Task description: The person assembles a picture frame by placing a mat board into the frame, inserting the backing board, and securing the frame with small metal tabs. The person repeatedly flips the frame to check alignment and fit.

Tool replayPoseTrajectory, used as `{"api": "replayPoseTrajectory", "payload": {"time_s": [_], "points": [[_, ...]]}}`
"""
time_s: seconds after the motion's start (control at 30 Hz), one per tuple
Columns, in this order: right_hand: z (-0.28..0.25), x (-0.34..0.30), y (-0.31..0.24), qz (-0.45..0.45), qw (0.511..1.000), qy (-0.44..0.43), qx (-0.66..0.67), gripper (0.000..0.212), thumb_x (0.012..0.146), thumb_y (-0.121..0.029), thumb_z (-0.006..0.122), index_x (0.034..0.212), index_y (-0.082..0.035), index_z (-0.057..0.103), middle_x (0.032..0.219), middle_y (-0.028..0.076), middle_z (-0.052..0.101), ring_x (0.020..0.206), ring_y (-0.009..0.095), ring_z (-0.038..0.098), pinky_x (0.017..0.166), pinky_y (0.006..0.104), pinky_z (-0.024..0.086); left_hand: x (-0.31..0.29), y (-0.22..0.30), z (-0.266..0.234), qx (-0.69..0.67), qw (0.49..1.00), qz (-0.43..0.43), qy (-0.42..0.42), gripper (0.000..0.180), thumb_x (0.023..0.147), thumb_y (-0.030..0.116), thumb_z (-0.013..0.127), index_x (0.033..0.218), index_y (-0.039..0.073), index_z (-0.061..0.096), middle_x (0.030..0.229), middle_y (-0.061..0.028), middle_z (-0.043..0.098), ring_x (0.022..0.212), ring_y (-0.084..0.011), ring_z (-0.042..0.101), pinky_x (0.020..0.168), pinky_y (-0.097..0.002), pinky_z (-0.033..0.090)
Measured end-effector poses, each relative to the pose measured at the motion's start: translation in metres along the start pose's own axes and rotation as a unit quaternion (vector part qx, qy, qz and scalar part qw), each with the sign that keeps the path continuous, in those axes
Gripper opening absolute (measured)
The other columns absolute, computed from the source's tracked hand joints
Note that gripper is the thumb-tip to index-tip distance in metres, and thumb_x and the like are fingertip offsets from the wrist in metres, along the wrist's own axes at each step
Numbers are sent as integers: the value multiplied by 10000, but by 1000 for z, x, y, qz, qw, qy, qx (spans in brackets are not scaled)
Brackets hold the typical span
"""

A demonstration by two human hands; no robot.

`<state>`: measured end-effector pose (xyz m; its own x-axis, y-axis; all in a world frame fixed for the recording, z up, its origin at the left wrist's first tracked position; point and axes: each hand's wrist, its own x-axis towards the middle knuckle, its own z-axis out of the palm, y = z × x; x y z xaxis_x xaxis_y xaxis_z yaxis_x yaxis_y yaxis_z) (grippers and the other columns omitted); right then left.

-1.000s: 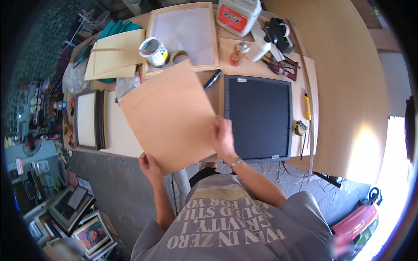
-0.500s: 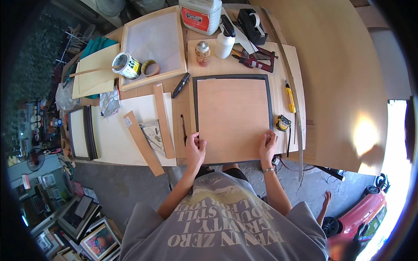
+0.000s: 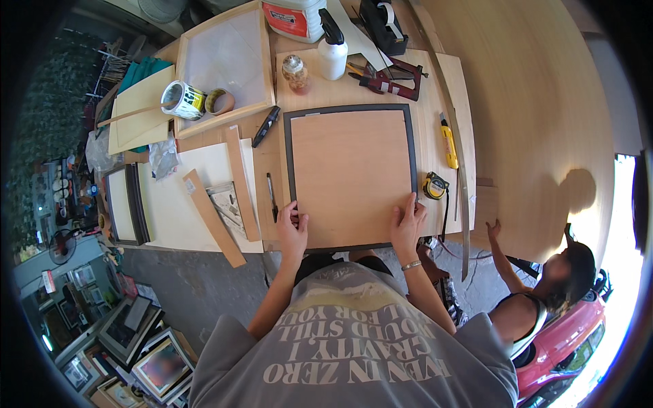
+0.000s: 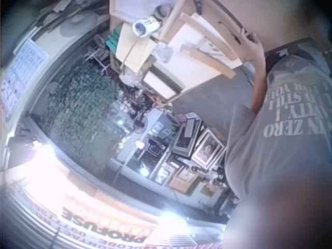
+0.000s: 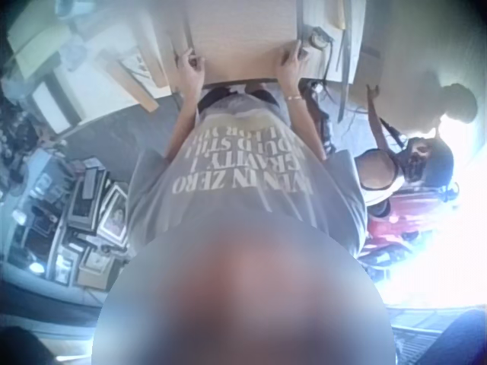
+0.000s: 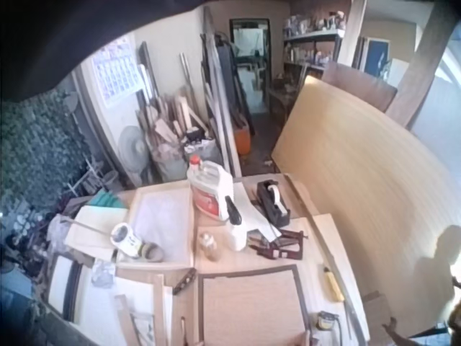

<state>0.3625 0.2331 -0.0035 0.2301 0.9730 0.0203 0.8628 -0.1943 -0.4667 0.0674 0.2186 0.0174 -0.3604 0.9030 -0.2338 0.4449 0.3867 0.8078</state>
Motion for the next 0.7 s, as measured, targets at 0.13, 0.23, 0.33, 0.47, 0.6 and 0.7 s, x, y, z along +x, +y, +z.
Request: {"api": "replayPoseTrajectory", "payload": {"time_s": [0.13, 0.23, 0.33, 0.47, 0.6, 0.7], "points": [[-12, 2, 1, -27, 999, -26, -35, 569, 969, -204, 626, 1466, 25, 470, 1249, 259, 504, 1190, 443, 492, 1032, 532, 397, -1, -5, -2, 123, 990, 70, 26, 527, 864, 89, 794, 1342, 49, 576, 1132, -162, 585, 989, -291, 615, 847, -414, 525], [-31, -1, 19, 37, 997, -29, 56, 480, 965, -196, 644, 1380, 15, 527, 1218, 240, 536, 1149, 414, 531, 987, 493, 445, -10, -14, -5, 158, 973, 139, 99, 548, 848, 156, 826, 1325, 41, 581, 1178, -169, 559, 1044, -311, 587, 883, -425, 511], [-42, -17, 46, 111, 982, -91, 121, 422, 941, -189, 694, 1295, 1, 565, 1124, 206, 581, 1043, 371, 589, 896, 444, 496, -25, -25, -13, 91, 994, 54, 35, 569, 838, 216, 849, 1311, 36, 588, 1139, -152, 562, 987, -296, 597, 864, -403, 513], [-28, -26, 77, 97, 972, -138, 166, 432, 896, -151, 766, 1255, -3, 577, 1019, 172, 609, 831, 310, 631, 770, 404, 521, -31, -41, -10, 34, 999, 7, -3, 572, 857, 245, 846, 1315, 26, 582, 1114, -127, 563, 914, -264, 610, 833, -371, 512], [-17, -24, 81, 176, 950, -157, 203, 378, 893, -120, 763, 1217, -12, 599, 1025, 168, 601, 814, 293, 637, 757, 403, 521, -32, -49, -1, 68, 997, 24, -6, 590, 879, 229, 821, 1369, 30, 559, 1135, -144, 565, 967, -282, 613, 872, -383, 511], [-17, -33, 66, 109, 970, -69, 208, 339, 900, -89, 742, 1205, -21, 611, 1058, 163, 598, 837, 292, 640, 763, 403, 522, -32, -50, -5, 62, 997, 55, 6, 618, 891, 201, 798, 1423, 38, 529, 1203, -175, 570, 1049, -326, 601, 927, -409, 501]]}}
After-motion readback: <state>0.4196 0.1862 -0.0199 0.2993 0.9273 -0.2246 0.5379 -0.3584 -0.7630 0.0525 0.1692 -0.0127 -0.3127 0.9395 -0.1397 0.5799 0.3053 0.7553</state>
